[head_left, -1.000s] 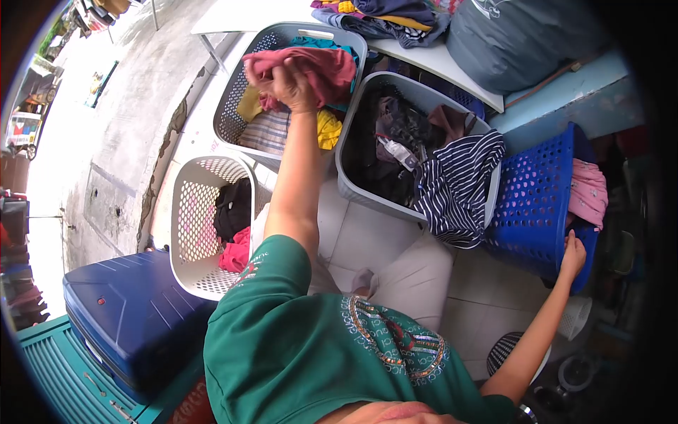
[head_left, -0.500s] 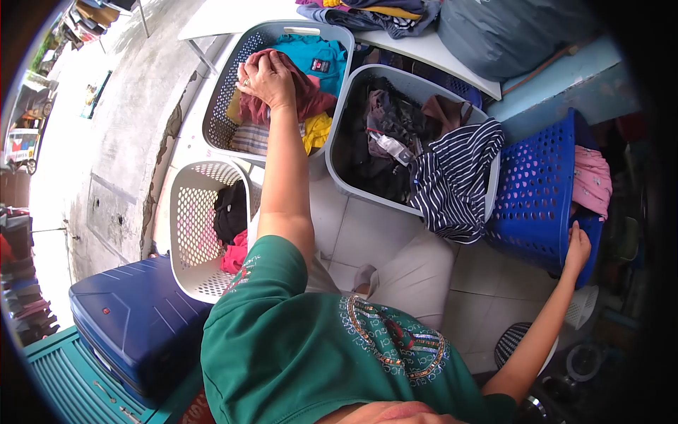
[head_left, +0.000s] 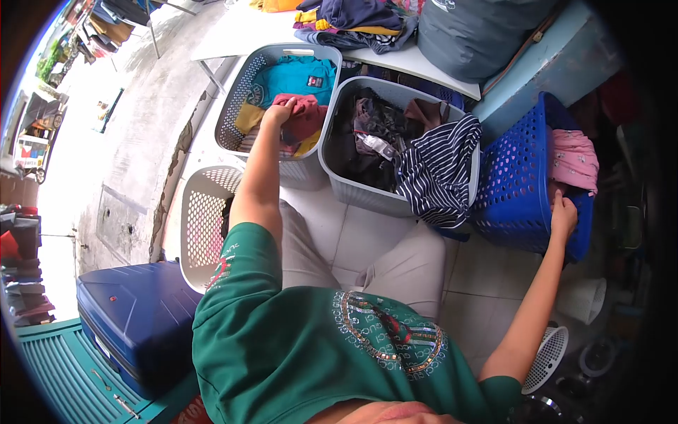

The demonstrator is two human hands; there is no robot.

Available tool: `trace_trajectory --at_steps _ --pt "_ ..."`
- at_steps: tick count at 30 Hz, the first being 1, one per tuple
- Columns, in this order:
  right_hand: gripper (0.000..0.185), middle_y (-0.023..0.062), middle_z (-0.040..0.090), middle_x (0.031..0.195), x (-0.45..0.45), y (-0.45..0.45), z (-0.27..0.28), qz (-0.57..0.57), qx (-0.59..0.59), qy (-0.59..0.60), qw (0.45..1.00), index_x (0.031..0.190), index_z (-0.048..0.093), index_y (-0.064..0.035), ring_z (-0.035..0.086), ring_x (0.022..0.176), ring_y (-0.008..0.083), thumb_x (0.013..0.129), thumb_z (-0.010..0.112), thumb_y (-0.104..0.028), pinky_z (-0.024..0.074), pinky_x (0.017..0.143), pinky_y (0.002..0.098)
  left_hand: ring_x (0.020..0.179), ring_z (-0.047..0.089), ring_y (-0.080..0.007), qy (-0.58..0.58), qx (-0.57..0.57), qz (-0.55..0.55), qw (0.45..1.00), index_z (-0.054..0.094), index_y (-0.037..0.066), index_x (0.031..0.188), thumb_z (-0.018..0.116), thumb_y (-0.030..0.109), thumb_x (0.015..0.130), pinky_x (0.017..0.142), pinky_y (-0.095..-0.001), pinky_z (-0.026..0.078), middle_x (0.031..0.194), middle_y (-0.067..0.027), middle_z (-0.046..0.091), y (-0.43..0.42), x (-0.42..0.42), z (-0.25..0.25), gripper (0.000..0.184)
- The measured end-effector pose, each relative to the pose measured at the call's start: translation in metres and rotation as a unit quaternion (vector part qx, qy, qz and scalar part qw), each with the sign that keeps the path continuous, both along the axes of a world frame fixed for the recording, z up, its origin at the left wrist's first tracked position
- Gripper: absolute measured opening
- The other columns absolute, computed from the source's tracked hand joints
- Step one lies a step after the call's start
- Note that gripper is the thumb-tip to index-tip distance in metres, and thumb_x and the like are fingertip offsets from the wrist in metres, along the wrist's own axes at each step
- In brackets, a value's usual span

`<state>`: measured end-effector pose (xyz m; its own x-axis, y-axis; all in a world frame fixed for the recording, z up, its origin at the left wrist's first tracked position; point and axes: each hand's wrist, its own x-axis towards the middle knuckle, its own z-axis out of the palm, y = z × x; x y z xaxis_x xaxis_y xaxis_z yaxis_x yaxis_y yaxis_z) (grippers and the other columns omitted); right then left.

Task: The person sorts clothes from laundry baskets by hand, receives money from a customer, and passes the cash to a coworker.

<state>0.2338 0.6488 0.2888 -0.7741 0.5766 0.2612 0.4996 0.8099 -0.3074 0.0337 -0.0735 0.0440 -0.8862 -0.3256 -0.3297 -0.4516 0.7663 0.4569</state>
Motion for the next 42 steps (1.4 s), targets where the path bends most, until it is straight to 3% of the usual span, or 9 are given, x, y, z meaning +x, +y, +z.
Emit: trace_trajectory --at_steps 6,8,11,18,26,28,33,36,42 --pt "0.05 0.0139 0.063 0.072 0.001 -0.01 0.006 0.004 0.016 -0.018 1.0 0.074 0.064 -0.0038 0.061 0.072 0.0301 0.087 0.05 -0.05 0.0447 0.066 0.0407 0.109 0.057 -0.0206 0.131 0.603 -0.111 0.779 0.052 -0.001 0.125 0.073 0.031 0.08 0.095 -0.0342 0.045 0.12 -0.0121 0.058 -0.03 0.084 0.153 0.059" --pt "0.05 0.0155 0.065 0.078 -0.001 -0.007 0.005 0.009 0.014 -0.027 0.999 0.076 0.064 -0.0043 0.061 0.076 0.0337 0.088 0.048 -0.05 0.0449 0.068 0.0434 0.11 0.056 -0.0211 0.188 0.581 -0.152 0.778 0.052 0.0 0.125 0.072 0.028 0.081 0.095 -0.0332 0.044 0.119 -0.0125 0.059 -0.048 0.092 0.179 0.055" --pt "0.049 0.0196 0.064 0.09 -0.001 -0.01 0.008 0.003 0.017 -0.043 0.999 0.083 0.064 -0.004 0.059 0.085 0.0401 0.088 0.047 -0.049 0.045 0.072 0.0468 0.105 0.059 -0.0212 0.057 0.128 -0.045 0.989 0.051 0.0 0.124 0.066 0.024 0.085 0.092 -0.0332 0.048 0.117 -0.0145 0.059 -0.028 0.112 0.229 0.049" --pt "0.049 0.0192 0.064 0.097 -0.005 -0.001 0.001 0.013 0.031 -0.041 0.999 0.089 0.066 -0.0057 0.06 0.092 0.0395 0.087 0.046 -0.051 0.0462 0.077 0.0461 0.085 0.066 -0.0218 0.221 0.471 0.034 0.854 0.055 -0.005 0.116 0.07 0.024 0.082 0.074 -0.0305 0.055 0.103 -0.0145 0.065 -0.048 0.161 0.301 0.047" --pt "0.053 0.018 0.065 0.104 -0.019 0.025 -0.007 0.021 0.051 -0.062 0.997 0.101 0.068 -0.0102 0.059 0.099 0.039 0.086 0.045 -0.055 0.0454 0.083 0.0452 0.099 0.06 -0.0181 0.395 0.273 0.057 0.875 0.054 0.006 0.123 0.067 0.036 0.085 0.086 -0.0321 0.049 0.111 -0.0088 0.062 -0.107 0.19 0.311 0.05" --pt "0.056 0.0173 0.065 0.106 -0.035 0.054 -0.018 0.044 0.089 -0.09 0.991 0.104 0.067 -0.0114 0.058 0.102 0.0389 0.086 0.043 -0.058 0.0442 0.086 0.0451 0.131 0.034 -0.0216 0.245 0.121 0.052 0.961 0.034 0.015 0.142 0.062 0.049 0.084 0.101 -0.0377 0.036 0.147 -0.0131 0.028 -0.097 0.213 0.326 0.073" --pt "0.06 0.0155 0.065 0.108 -0.044 0.069 -0.018 0.052 0.083 -0.127 0.987 0.107 0.068 -0.0146 0.057 0.106 0.0364 0.084 0.04 -0.062 0.0409 0.092 0.0429 0.103 0.056 -0.0193 0.392 -0.051 0.123 0.91 0.047 0.008 0.13 0.059 0.042 0.088 0.085 -0.0323 0.047 0.113 -0.0099 0.059 -0.131 0.224 0.29 0.055" --pt "0.061 0.0154 0.065 0.109 -0.053 0.086 -0.021 0.066 0.086 -0.136 0.985 0.108 0.068 -0.0143 0.057 0.106 0.0357 0.083 0.041 -0.062 0.0403 0.093 0.0422 0.099 0.057 -0.0189 0.301 0.142 0.07 0.94 0.044 0.006 0.131 0.058 0.043 0.088 0.082 -0.0328 0.048 0.111 -0.0121 0.059 -0.126 0.26 0.301 0.059" --pt "0.063 0.0163 0.063 0.113 -0.052 0.079 -0.018 0.064 0.095 -0.132 0.985 0.11 0.066 -0.0115 0.055 0.109 0.0359 0.082 0.041 -0.062 0.0386 0.095 0.0414 0.076 0.059 -0.0146 0.279 0.071 0.23 0.93 0.052 0.005 0.121 0.063 0.037 0.087 0.065 -0.0289 0.05 0.102 -0.0065 0.062 -0.145 0.295 0.273 0.047"
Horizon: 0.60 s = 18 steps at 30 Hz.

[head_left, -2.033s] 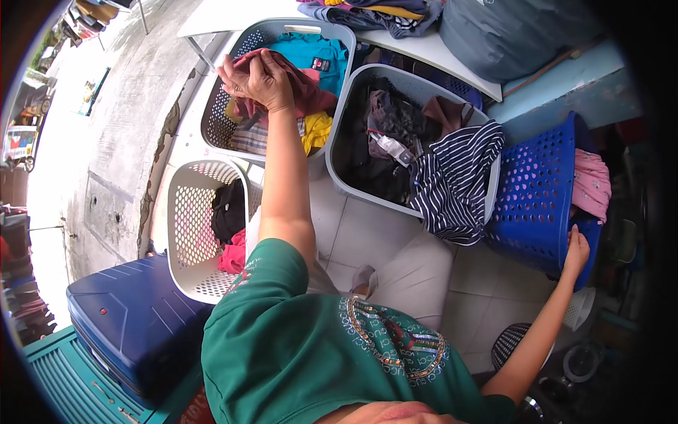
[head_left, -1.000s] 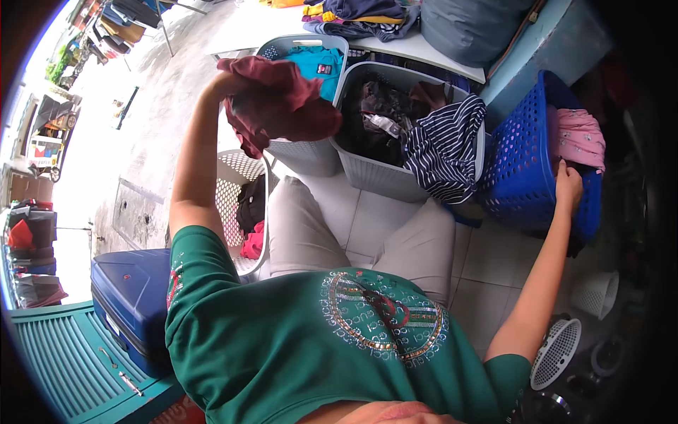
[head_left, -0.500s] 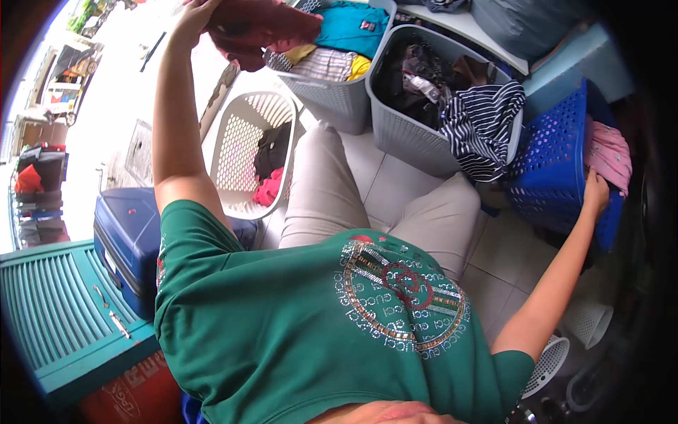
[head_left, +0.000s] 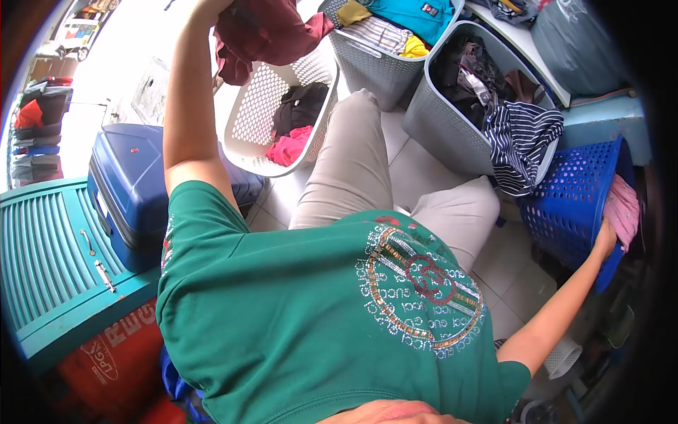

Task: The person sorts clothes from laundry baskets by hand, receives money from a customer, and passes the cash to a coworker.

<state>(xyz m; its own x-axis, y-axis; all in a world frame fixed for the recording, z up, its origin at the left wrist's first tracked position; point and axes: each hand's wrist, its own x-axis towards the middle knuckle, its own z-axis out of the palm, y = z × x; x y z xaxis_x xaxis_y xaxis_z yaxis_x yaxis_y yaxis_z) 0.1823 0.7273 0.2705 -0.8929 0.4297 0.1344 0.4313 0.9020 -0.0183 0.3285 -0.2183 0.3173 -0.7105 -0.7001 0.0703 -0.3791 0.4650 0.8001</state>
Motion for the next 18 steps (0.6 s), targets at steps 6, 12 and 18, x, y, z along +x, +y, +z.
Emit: trace_trajectory --at_steps 6,12,18 --pt "0.064 0.0187 0.061 0.115 0.001 -0.002 0.004 -0.01 -0.005 -0.033 0.999 0.115 0.063 -0.008 0.054 0.112 0.0365 0.084 0.039 -0.059 0.0369 0.097 0.0408 0.081 0.061 -0.0149 -0.078 0.045 -0.157 0.984 0.048 0.004 0.125 0.062 0.025 0.089 0.067 -0.0274 0.051 0.104 -0.0093 0.062 -0.036 0.03 -0.04 0.043" --pt "0.067 0.0204 0.062 0.112 0.0 0.002 0.005 -0.014 -0.003 -0.035 0.999 0.111 0.064 -0.0043 0.055 0.109 0.0385 0.083 0.04 -0.061 0.038 0.096 0.0424 0.082 0.063 -0.0116 -0.138 0.106 -0.158 0.972 0.068 0.006 0.104 0.072 0.03 0.081 0.075 -0.0265 0.051 0.094 -0.0046 0.068 -0.061 0.034 -0.088 0.033" --pt "0.066 0.0196 0.062 0.112 -0.006 0.013 0.004 -0.013 0.006 -0.07 0.997 0.111 0.064 -0.0038 0.055 0.109 0.0373 0.085 0.039 -0.058 0.0378 0.096 0.0417 0.08 0.063 -0.012 -0.161 0.094 -0.13 0.974 0.065 0.004 0.107 0.07 0.025 0.082 0.074 -0.026 0.051 0.094 -0.0056 0.068 -0.071 0.032 -0.137 0.033"
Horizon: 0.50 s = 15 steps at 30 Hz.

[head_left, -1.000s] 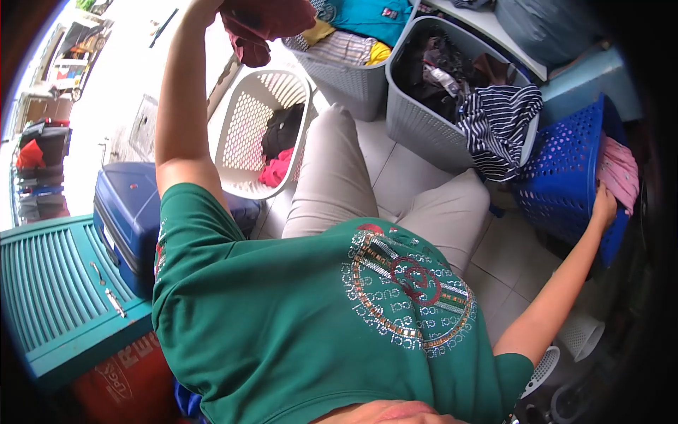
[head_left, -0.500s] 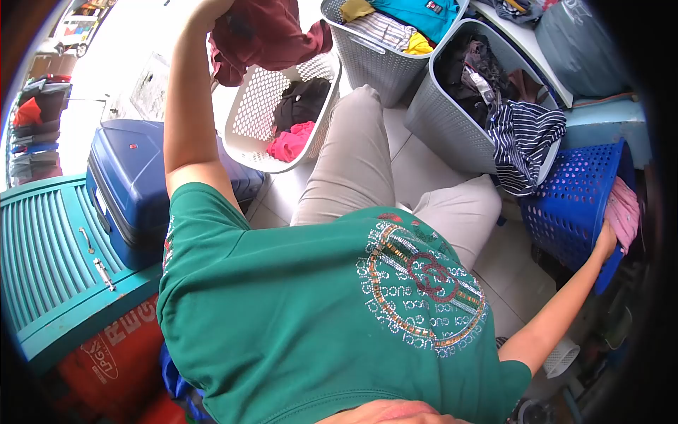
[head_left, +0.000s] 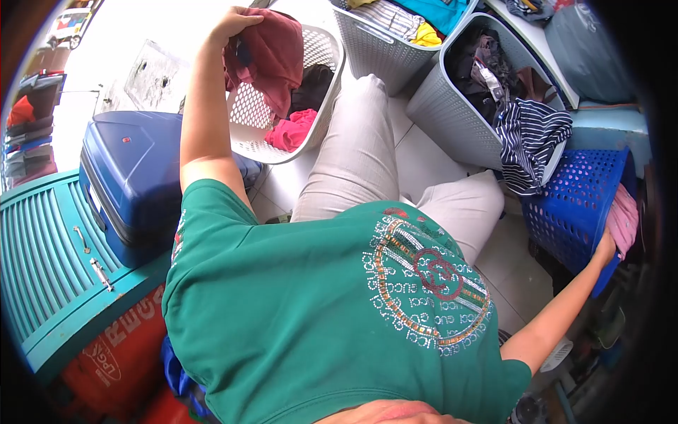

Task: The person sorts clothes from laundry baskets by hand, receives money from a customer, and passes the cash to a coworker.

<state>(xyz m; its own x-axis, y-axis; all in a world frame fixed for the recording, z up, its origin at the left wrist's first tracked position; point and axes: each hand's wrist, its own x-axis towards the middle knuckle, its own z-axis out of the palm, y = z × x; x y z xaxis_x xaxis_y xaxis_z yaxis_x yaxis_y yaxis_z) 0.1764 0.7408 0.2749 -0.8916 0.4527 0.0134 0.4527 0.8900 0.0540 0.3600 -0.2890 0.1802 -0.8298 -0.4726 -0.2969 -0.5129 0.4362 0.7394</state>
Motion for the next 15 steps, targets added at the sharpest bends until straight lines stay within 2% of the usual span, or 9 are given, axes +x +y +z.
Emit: trace_trajectory --at_steps 1,3,7,9,12,13,15 --pt "0.066 0.0189 0.063 0.112 -0.001 0.0 0.001 -0.016 0.002 -0.003 1.0 0.111 0.064 -0.0035 0.056 0.109 0.0368 0.085 0.039 -0.058 0.0378 0.096 0.0412 0.08 0.063 -0.012 -0.002 0.001 0.002 1.0 0.065 0.004 0.107 0.07 0.025 0.082 0.074 -0.026 0.051 0.094 -0.0056 0.068 -0.005 0.0 -0.008 0.033" --pt "0.066 0.0181 0.063 0.112 -0.002 0.003 0.002 -0.03 0.006 -0.009 0.999 0.111 0.064 -0.0031 0.056 0.109 0.0364 0.086 0.038 -0.058 0.0378 0.096 0.0408 0.082 0.062 -0.0116 0.017 0.091 -0.017 0.996 0.065 0.004 0.108 0.069 0.023 0.082 0.074 -0.0258 0.051 0.094 -0.005 0.068 -0.017 0.0 -0.03 0.032" --pt "0.067 0.0164 0.065 0.11 -0.001 0.008 0.002 -0.011 -0.023 -0.017 1.0 0.111 0.063 -0.0016 0.057 0.107 0.035 0.087 0.038 -0.058 0.038 0.096 0.0397 0.085 0.062 -0.0112 0.056 0.069 -0.034 0.995 0.064 0.004 0.109 0.069 0.021 0.083 0.075 -0.0265 0.051 0.097 -0.0049 0.067 -0.043 -0.001 -0.088 0.032" --pt "0.067 0.016 0.065 0.11 -0.001 0.005 0.003 -0.002 -0.036 -0.024 0.999 0.111 0.064 -0.0012 0.058 0.106 0.0345 0.087 0.038 -0.058 0.0382 0.096 0.0394 0.084 0.063 -0.0161 0.11 -0.048 0.006 0.993 0.065 0.003 0.107 0.074 0.028 0.076 0.076 -0.0289 0.05 0.094 -0.0081 0.068 -0.054 -0.002 -0.119 0.041" --pt "0.066 0.0172 0.065 0.109 0.003 0.0 0.004 -0.01 -0.001 0.004 1.0 0.109 0.065 -0.0017 0.058 0.104 0.0344 0.087 0.038 -0.058 0.0394 0.094 0.0392 0.092 0.063 -0.022 0.076 -0.201 0.091 0.972 0.062 0.006 0.111 0.073 0.027 0.075 0.082 -0.0318 0.049 0.099 -0.013 0.066 -0.055 -0.008 -0.15 0.043" --pt "0.066 0.0179 0.065 0.107 0.003 0.001 0.0 -0.004 0.03 0.008 1.0 0.107 0.065 -0.0017 0.059 0.103 0.0345 0.087 0.037 -0.058 0.0401 0.093 0.0395 0.096 0.062 -0.0232 0.05 -0.196 0.097 0.974 0.06 0.009 0.113 0.073 0.027 0.075 0.086 -0.0332 0.047 0.102 -0.013 0.065 -0.046 -0.012 -0.147 0.044" --pt "0.064 0.0194 0.065 0.104 0.008 -0.007 -0.001 0.009 0.054 0.03 0.998 0.103 0.067 -0.0021 0.06 0.1 0.0347 0.087 0.039 -0.057 0.0414 0.089 0.0405 0.097 0.061 -0.0231 0.087 -0.144 0.101 0.98 0.059 0.01 0.114 0.07 0.026 0.078 0.087 -0.0333 0.047 0.105 -0.0108 0.064 -0.009 -0.03 -0.129 0.04"
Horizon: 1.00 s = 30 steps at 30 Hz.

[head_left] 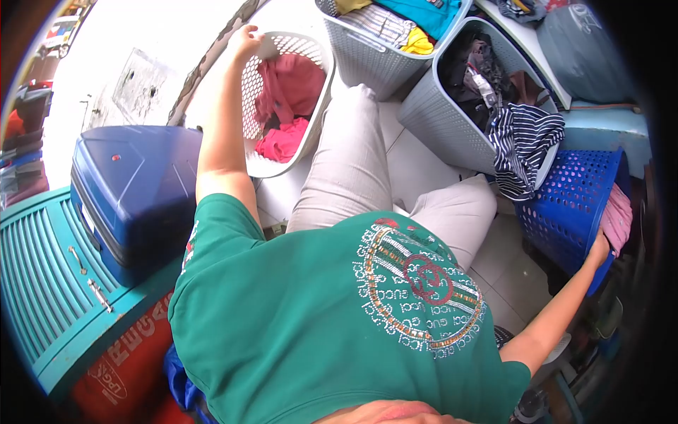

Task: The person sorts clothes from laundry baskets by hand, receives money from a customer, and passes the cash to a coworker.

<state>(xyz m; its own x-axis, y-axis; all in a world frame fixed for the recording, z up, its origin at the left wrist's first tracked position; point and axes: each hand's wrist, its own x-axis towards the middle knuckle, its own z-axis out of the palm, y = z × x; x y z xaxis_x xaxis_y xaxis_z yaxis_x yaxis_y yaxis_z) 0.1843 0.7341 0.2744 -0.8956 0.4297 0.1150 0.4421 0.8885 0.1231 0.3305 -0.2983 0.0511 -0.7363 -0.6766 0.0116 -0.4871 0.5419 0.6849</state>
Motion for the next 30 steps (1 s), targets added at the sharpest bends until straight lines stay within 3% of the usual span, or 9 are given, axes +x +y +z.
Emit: trace_trajectory --at_steps 4,8,12,15,18,20,24,27,30 --pt "0.059 0.0182 0.066 0.102 0.007 -0.005 0.0 0.009 -0.04 0.018 0.999 0.103 0.067 -0.0035 0.061 0.098 0.0349 0.086 0.043 -0.055 0.0423 0.088 0.0398 0.099 0.063 -0.0257 0.062 -0.006 -0.081 0.995 0.064 0.01 0.109 0.062 0.027 0.085 0.088 -0.034 0.047 0.108 -0.0141 0.065 0.103 -0.049 0.054 0.029" --pt "0.056 0.0181 0.067 0.098 0.013 -0.009 -0.002 -0.005 -0.031 0.047 0.998 0.1 0.069 -0.005 0.061 0.096 0.0351 0.085 0.046 -0.055 0.0437 0.085 0.0401 0.083 0.064 -0.0325 0.172 -0.162 -0.19 0.953 0.07 0.009 0.086 0.061 0.022 0.081 0.08 -0.0402 0.05 0.092 -0.0145 0.066 0.19 -0.119 0.06 0.016" --pt "0.055 0.0185 0.066 0.098 0.024 -0.026 0.004 -0.042 -0.062 0.062 0.995 0.097 0.069 -0.0046 0.061 0.095 0.0362 0.085 0.048 -0.054 0.0443 0.084 0.0417 0.086 0.064 -0.0324 -0.099 -0.147 -0.296 0.939 0.071 0.012 0.087 0.064 0.032 0.077 0.079 -0.0418 0.051 0.089 -0.0143 0.068 0.25 -0.203 0.006 0.024" --pt "0.054 0.0174 0.066 0.1 0.028 -0.033 0.006 -0.051 -0.062 0.07 0.994 0.098 0.068 -0.005 0.061 0.096 0.0361 0.085 0.048 -0.053 0.0446 0.084 0.0414 0.109 0.057 -0.0338 -0.242 -0.196 -0.435 0.845 0.061 0.012 0.115 0.068 0.037 0.072 0.09 -0.0412 0.046 0.114 -0.0174 0.061 0.284 -0.239 -0.007 0.05" --pt "0.054 0.0172 0.067 0.091 0.031 -0.036 0.005 -0.055 -0.073 0.081 0.993 0.092 0.068 -0.0038 0.061 0.088 0.0355 0.085 0.048 -0.053 0.0446 0.079 0.0412 0.132 0.031 -0.0437 -0.267 -0.196 -0.374 0.866 0.034 0.015 0.139 0.077 0.034 0.066 0.098 -0.0522 0.038 0.139 -0.0233 0.039 0.312 -0.252 -0.014 0.087" --pt "0.053 0.0155 0.063 0.075 0.032 -0.033 0.001 -0.045 -0.107 0.089 0.989 0.081 0.067 -0.0018 0.059 0.073 0.0311 0.085 0.05 -0.052 0.0432 0.07 0.0392 0.132 0.03 -0.0428 -0.341 -0.229 -0.339 0.847 0.036 0.016 0.137 0.08 0.034 0.063 0.098 -0.0511 0.04 0.14 -0.0266 0.036 0.315 -0.26 -0.016 0.087" --pt "0.05 0.0107 0.061 0.066 0.038 -0.042 0.002 -0.03 -0.136 0.118 0.983 0.076 0.065 -0.0019 0.058 0.066 0.0222 0.084 0.053 -0.05 0.0421 0.065 0.0339 0.118 0.048 -0.0326 -0.277 -0.273 -0.399 0.83 0.046 0.015 0.124 0.082 0.029 0.062 0.09 -0.0419 0.048 0.122 -0.0147 0.055 0.297 -0.258 -0.009 0.073" --pt "0.05 0.0096 0.062 0.067 0.039 -0.05 0.004 -0.041 -0.137 0.116 0.983 0.075 0.066 -0.0023 0.058 0.066 0.0221 0.085 0.053 -0.05 0.0423 0.065 0.0339 0.112 0.055 -0.0323 -0.224 -0.252 -0.338 0.879 0.056 0.012 0.114 0.063 0.016 0.079 0.088 -0.0423 0.049 0.114 -0.0156 0.061 0.289 -0.272 -0.033 0.035" --pt "0.049 0.0105 0.063 0.069 0.04 -0.054 0.005 -0.045 -0.128 0.122 0.983 0.077 0.067 -0.0041 0.06 0.069 0.0249 0.085 0.052 -0.051 0.0438 0.067 0.036 0.11 0.058 -0.0293 -0.217 -0.218 -0.279 0.91 0.062 0.016 0.111 0.05 0.016 0.088 0.091 -0.04 0.049 0.116 -0.0135 0.061 0.294 -0.256 -0.003 0.026"
